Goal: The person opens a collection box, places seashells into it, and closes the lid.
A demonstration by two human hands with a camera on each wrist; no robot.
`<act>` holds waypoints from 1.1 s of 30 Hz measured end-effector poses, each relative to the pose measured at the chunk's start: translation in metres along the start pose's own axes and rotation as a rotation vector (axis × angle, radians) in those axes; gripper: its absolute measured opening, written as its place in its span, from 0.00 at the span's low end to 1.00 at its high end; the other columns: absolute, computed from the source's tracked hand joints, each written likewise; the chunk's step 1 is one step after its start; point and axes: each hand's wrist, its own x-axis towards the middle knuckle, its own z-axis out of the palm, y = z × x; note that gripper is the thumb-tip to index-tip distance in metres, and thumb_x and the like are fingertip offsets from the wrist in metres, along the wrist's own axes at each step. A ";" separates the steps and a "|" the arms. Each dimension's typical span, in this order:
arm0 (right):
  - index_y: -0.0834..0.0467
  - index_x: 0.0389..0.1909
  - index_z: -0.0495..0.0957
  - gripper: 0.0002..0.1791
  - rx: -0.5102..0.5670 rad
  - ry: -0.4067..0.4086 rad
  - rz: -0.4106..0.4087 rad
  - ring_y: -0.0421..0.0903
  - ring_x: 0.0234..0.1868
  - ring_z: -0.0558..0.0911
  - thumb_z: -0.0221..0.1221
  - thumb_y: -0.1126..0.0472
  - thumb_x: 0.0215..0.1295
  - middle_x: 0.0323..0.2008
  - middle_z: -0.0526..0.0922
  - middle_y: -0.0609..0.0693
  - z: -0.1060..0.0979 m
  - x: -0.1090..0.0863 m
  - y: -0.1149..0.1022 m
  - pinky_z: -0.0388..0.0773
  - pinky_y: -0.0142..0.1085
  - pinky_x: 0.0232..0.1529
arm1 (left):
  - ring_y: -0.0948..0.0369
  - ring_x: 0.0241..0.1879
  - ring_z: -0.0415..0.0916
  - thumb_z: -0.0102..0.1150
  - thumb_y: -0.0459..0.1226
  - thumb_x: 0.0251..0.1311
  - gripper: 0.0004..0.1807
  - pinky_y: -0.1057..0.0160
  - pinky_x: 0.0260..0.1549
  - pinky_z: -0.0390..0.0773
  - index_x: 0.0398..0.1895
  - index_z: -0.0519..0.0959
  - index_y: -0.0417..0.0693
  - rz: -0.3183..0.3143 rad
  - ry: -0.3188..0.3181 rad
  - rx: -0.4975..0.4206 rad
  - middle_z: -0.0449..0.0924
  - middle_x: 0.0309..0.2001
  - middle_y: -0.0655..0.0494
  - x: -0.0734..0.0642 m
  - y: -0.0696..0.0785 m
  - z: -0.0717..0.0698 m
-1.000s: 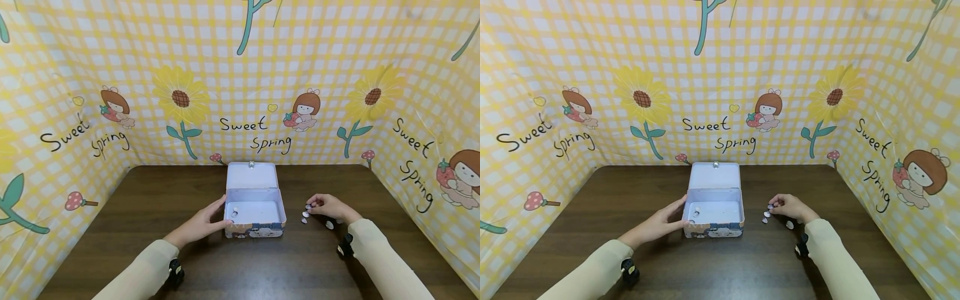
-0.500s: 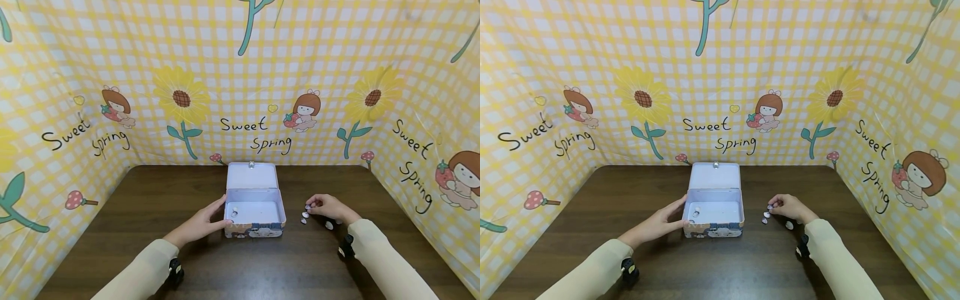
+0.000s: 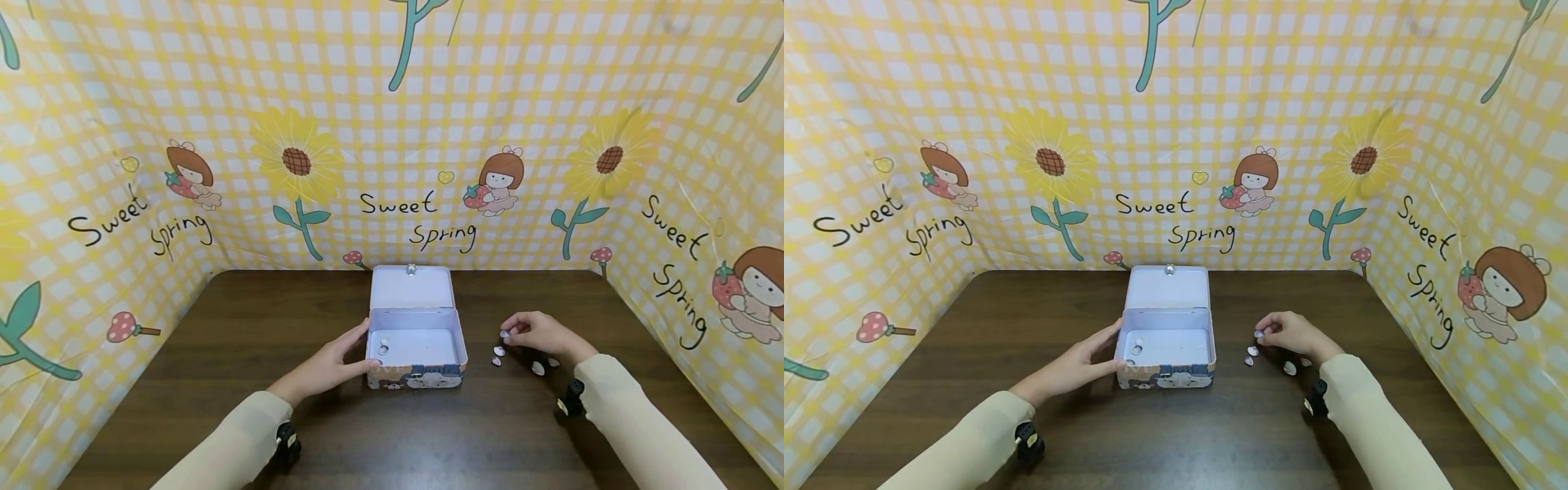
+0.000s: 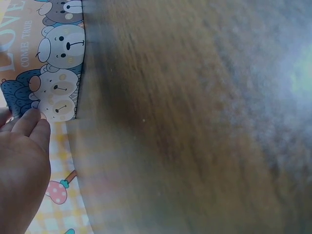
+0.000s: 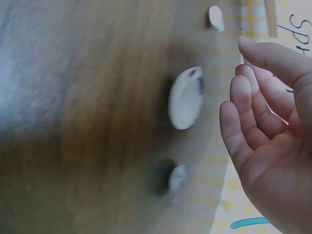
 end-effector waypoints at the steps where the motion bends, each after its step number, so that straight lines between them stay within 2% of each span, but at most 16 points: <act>1: 0.64 0.47 0.82 0.13 -0.002 0.000 -0.009 0.45 0.35 0.77 0.66 0.61 0.67 0.36 0.81 0.51 -0.001 -0.001 -0.002 0.75 0.34 0.35 | 0.49 0.76 0.48 0.64 0.53 0.66 0.49 0.40 0.68 0.57 0.82 0.46 0.54 0.000 -0.001 0.002 0.42 0.80 0.50 0.000 0.001 0.000; 10: 0.60 0.47 0.82 0.12 -0.038 0.010 -0.028 0.46 0.37 0.78 0.66 0.58 0.67 0.37 0.81 0.50 -0.005 -0.003 -0.021 0.76 0.36 0.39 | 0.51 0.77 0.46 0.63 0.53 0.66 0.49 0.41 0.69 0.55 0.82 0.46 0.53 0.003 -0.010 0.013 0.42 0.80 0.52 0.001 0.002 -0.001; 18: 0.61 0.47 0.82 0.12 -0.060 0.008 -0.127 0.46 0.35 0.78 0.66 0.59 0.67 0.36 0.81 0.49 -0.010 -0.001 -0.038 0.77 0.34 0.35 | 0.51 0.76 0.46 0.63 0.53 0.66 0.49 0.41 0.69 0.55 0.82 0.46 0.54 0.003 -0.015 0.002 0.42 0.80 0.51 0.001 -0.001 -0.001; 26: 0.58 0.47 0.83 0.12 -0.080 0.011 -0.193 0.45 0.36 0.79 0.67 0.58 0.67 0.36 0.81 0.47 -0.010 0.005 -0.057 0.78 0.34 0.38 | 0.50 0.76 0.47 0.63 0.52 0.67 0.48 0.40 0.68 0.56 0.82 0.47 0.55 0.017 -0.005 -0.004 0.42 0.80 0.51 0.001 -0.001 -0.002; 33: 0.54 0.47 0.83 0.12 -0.071 -0.001 -0.234 0.44 0.37 0.80 0.68 0.56 0.65 0.36 0.82 0.45 -0.001 0.013 -0.079 0.79 0.36 0.41 | 0.50 0.76 0.47 0.63 0.52 0.67 0.49 0.40 0.68 0.56 0.82 0.46 0.54 0.015 -0.005 -0.005 0.42 0.80 0.52 0.000 -0.001 -0.001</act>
